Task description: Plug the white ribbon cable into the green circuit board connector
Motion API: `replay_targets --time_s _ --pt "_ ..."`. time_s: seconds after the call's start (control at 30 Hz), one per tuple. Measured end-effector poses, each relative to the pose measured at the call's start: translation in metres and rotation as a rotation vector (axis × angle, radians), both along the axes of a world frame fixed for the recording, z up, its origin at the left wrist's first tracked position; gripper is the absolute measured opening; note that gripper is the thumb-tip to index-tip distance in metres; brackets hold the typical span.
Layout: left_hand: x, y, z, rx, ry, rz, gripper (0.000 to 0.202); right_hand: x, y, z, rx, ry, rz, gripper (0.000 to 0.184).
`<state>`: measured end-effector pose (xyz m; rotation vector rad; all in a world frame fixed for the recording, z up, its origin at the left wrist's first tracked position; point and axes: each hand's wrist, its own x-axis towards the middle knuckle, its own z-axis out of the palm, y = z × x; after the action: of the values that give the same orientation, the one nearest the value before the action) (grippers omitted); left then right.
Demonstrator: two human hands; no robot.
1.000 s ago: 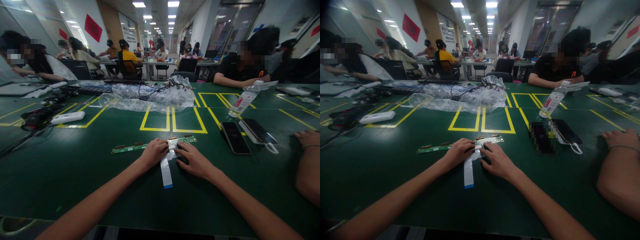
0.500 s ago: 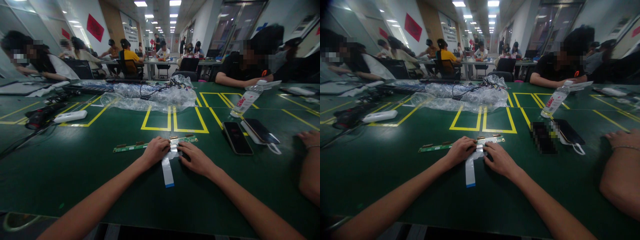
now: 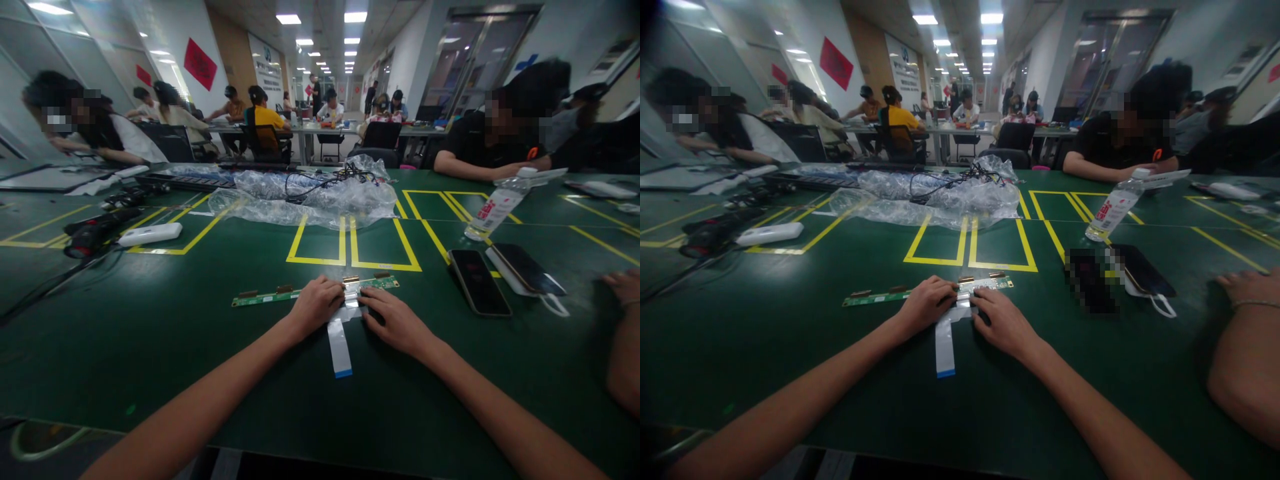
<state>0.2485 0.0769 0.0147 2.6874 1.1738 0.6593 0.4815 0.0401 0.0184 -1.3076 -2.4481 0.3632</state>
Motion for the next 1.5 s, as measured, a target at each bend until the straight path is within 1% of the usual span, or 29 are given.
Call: replay_targets --time_s 0.13,0.33,0.5,0.67,0.83,0.93,1.0,1.1,1.2,1.27,1.37,1.5 --pt "-0.001 -0.001 -0.001 0.009 0.016 -0.006 0.015 -0.001 -0.001 0.000 0.031 0.020 0.012 0.041" --pt "-0.001 -0.002 -0.003 -0.004 0.005 -0.016 0.016 0.001 -0.001 0.003 0.001 -0.028 0.006 0.043" --pt "0.001 -0.001 -0.004 -0.005 0.002 -0.025 0.015 0.003 0.001 0.008 -0.014 -0.027 0.019 0.045" --pt "0.001 -0.003 -0.002 -0.020 0.004 -0.020 0.018 0.006 0.001 0.006 -0.032 -0.022 0.025 0.048" --pt "0.001 -0.007 0.003 -0.030 0.050 0.001 0.019 0.006 -0.001 0.002 0.006 -0.036 0.024 0.047" --pt "-0.002 -0.010 0.006 -0.043 0.078 0.026 0.021 0.004 -0.005 0.004 0.002 -0.030 0.042 0.046" --pt "-0.009 -0.015 0.008 -0.066 0.109 0.045 0.025 0.002 -0.007 0.007 -0.004 0.001 0.058 0.044" --pt "-0.029 -0.025 0.010 -0.111 0.191 0.114 0.035 0.000 -0.010 0.010 0.002 0.031 0.082 0.041" --pt "-0.063 -0.037 0.008 -0.144 0.274 0.237 0.046 0.001 -0.011 0.011 0.005 0.044 0.088 0.039" --pt "-0.092 -0.045 0.005 -0.145 0.310 0.332 0.052 0.003 -0.011 0.011 0.004 0.048 0.087 0.039" --pt "-0.144 -0.055 -0.002 -0.133 0.348 0.493 0.058 0.005 -0.010 0.011 0.001 0.038 0.081 0.038" --pt "-0.213 -0.062 -0.009 -0.138 0.375 0.716 0.063 0.005 -0.008 0.008 -0.008 0.030 0.073 0.038"
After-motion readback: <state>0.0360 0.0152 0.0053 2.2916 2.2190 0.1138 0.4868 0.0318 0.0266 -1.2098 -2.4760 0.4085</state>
